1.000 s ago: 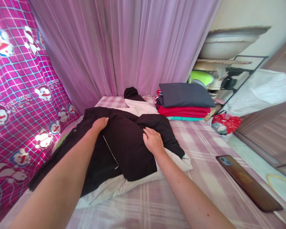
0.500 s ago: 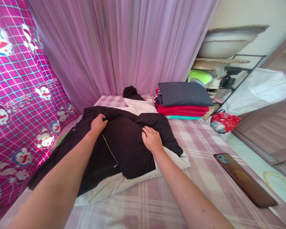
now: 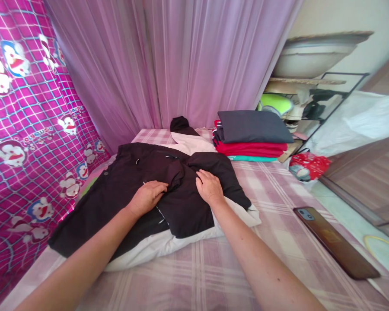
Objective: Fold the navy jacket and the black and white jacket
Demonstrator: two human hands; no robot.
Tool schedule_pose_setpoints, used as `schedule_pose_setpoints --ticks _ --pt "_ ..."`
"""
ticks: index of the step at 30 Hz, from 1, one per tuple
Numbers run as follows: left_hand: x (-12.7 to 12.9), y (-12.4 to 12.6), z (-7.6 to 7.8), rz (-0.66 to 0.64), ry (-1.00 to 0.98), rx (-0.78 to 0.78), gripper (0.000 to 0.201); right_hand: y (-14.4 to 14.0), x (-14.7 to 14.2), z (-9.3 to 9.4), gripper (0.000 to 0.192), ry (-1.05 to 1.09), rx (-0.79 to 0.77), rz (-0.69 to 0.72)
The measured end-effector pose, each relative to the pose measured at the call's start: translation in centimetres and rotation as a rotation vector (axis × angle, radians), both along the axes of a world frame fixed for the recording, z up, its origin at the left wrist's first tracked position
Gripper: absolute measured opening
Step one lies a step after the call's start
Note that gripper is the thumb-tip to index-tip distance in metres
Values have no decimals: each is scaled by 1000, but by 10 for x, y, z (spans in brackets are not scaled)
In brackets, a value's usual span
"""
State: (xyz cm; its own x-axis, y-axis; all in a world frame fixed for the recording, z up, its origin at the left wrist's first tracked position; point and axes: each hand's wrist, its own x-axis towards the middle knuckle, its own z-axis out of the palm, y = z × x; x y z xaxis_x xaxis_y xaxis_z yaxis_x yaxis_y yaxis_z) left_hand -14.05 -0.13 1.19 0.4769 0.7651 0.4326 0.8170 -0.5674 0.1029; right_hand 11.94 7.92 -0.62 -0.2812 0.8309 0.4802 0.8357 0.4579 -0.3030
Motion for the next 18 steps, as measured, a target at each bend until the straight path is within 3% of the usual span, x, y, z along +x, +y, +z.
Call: schedule_pose_setpoints --ticks 6,10,15,18 --pt "5 -8 3 67 28 256 19 1 0 0 35 -20 -14 -8" --pt "-10 -2 17 280 -62 309 14 0 0 1 35 -29 -23 -2" --pt "-46 39 53 800 -177 96 23 0 1 1 35 -29 -19 -1" --pt "-61 69 70 953 -139 -123 30 0 1 -1 34 -22 -12 0"
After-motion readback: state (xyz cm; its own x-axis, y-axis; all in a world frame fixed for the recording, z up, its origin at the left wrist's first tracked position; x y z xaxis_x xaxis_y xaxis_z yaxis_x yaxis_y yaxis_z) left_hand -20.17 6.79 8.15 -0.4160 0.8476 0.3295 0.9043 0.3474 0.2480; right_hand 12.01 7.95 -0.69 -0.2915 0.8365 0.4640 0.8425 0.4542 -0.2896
